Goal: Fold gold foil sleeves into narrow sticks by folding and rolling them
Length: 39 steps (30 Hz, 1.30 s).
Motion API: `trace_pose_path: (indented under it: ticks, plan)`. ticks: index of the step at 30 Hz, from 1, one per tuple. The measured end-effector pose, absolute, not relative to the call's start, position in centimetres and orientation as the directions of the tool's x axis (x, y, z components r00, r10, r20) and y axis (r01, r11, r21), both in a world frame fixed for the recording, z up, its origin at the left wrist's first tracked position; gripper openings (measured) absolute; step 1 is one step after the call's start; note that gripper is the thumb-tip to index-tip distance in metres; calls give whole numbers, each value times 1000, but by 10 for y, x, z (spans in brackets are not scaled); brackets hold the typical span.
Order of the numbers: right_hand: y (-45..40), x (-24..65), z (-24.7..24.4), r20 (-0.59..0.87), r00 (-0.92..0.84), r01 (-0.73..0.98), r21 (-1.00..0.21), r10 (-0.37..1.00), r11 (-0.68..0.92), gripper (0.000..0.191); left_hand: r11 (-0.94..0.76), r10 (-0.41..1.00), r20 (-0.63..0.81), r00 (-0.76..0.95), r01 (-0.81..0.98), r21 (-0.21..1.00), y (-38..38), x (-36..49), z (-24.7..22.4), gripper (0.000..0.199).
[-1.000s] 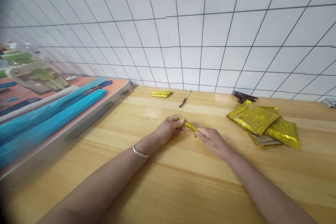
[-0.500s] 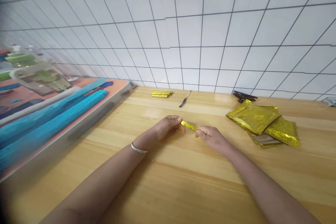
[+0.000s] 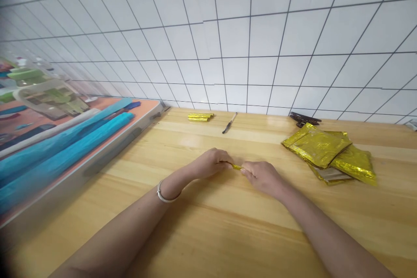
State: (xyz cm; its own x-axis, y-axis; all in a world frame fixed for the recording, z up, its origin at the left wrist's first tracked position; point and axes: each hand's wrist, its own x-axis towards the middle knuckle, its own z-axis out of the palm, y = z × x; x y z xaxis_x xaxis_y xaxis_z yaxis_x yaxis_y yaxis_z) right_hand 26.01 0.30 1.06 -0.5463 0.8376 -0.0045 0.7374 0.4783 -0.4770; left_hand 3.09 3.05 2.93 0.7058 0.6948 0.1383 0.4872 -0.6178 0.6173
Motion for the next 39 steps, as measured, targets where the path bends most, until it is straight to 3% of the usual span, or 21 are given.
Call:
trace_pose_path:
  ticks: [5, 10, 15, 21, 29, 35, 39]
  plan:
    - [-1, 250, 16, 39, -597, 764, -277, 802, 582, 23, -729, 677, 229, 700, 596, 337, 17, 48, 27, 16]
    - [-3, 247, 17, 84, -625, 759, -169, 776, 629, 27, -781, 624, 260, 737, 582, 225, 13, 54, 28, 17]
    - [-4, 251, 23, 151, -667, 703, -194, 729, 684, 28, -830, 557, 276, 783, 509, 229, 17, 47, 36, 19]
    - [-3, 252, 19, 134, -699, 640, -319, 702, 699, 31, -864, 503, 268, 822, 467, 189, 20, 40, 33, 19]
    - [1, 257, 13, 68, -603, 652, -531, 794, 541, 28, -809, 586, 249, 771, 544, 222, 30, 29, 27, 27]
    - [5, 262, 15, 86, -523, 710, -506, 848, 490, 32, -755, 656, 244, 715, 608, 246, 35, 24, 23, 40]
    - [7, 265, 14, 93, -497, 721, -509, 863, 470, 35, -713, 695, 223, 684, 613, 340, 38, 20, 22, 40]
